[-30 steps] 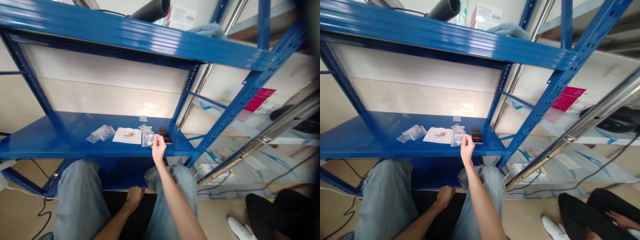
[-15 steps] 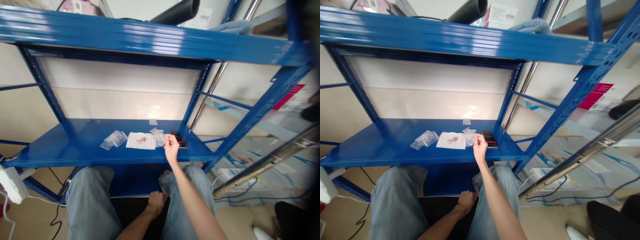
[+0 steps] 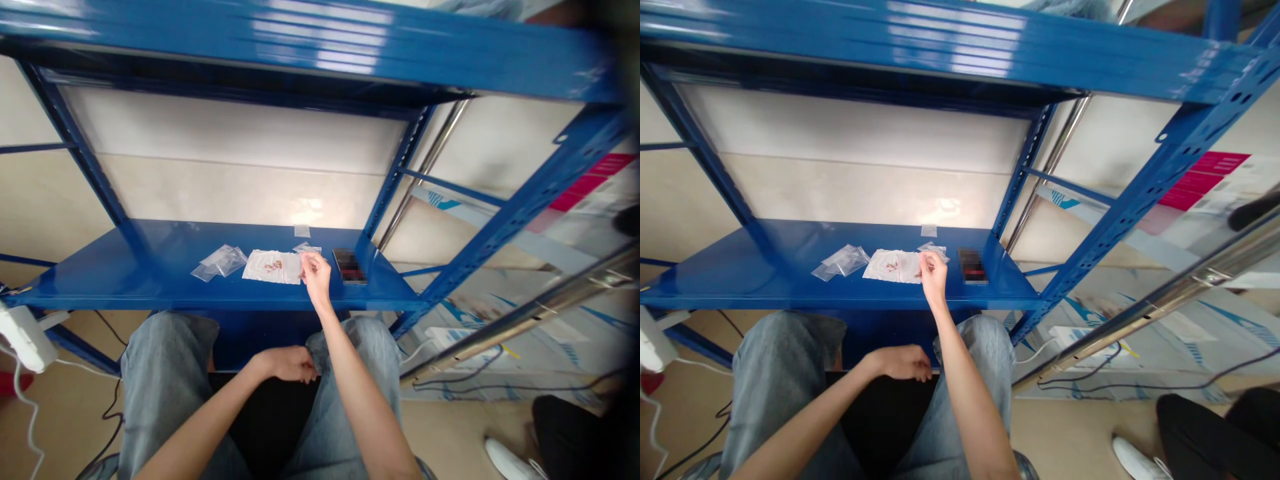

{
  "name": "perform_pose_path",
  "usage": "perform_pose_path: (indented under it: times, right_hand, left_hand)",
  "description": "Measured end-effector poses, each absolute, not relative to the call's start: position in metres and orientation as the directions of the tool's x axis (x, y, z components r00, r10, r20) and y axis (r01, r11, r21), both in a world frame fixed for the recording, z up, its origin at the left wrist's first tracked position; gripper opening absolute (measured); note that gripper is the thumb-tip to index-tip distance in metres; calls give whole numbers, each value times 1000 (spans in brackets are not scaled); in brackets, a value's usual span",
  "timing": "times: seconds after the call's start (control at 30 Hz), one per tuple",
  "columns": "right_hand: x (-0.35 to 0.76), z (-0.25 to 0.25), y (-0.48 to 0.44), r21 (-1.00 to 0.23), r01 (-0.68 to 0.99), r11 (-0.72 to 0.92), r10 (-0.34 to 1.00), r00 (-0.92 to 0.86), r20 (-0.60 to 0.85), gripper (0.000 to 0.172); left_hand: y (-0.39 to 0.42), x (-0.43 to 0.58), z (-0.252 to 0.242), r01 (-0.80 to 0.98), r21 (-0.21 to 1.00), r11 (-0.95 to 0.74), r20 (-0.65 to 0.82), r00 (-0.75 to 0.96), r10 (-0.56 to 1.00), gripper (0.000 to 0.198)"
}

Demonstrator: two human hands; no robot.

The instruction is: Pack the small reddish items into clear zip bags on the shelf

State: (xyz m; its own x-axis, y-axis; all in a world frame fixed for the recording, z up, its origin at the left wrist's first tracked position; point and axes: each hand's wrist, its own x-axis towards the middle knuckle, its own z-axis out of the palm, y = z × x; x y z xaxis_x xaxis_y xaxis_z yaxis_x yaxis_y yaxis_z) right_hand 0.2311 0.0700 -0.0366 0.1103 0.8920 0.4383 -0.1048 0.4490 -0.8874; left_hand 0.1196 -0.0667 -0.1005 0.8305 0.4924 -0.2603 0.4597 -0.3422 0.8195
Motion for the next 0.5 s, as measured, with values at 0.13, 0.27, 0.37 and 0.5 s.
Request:
perform_pose_path:
  times: [0.13, 0.27, 0.37, 0.5]
  right_hand:
    - [232, -40, 73, -896, -170, 409, 911, 136, 390, 39]
    - [230, -44, 75, -906, -225, 359, 931, 161, 329, 43]
    - [226, -44, 75, -907, -231, 352, 936, 111, 335, 42]
    - [222, -45, 74, -916, -190, 354, 932, -10, 362, 40]
  left_hand:
    - [-40, 77, -4, 89, 970, -225, 85, 747, 659, 53]
    - [0, 56, 16, 53, 913, -404, 386, 206, 899, 52]
    - [21, 51, -1, 33, 931, -363, 355, 155, 922, 40]
    - [24, 45, -19, -129, 957, -261, 279, 146, 949, 43]
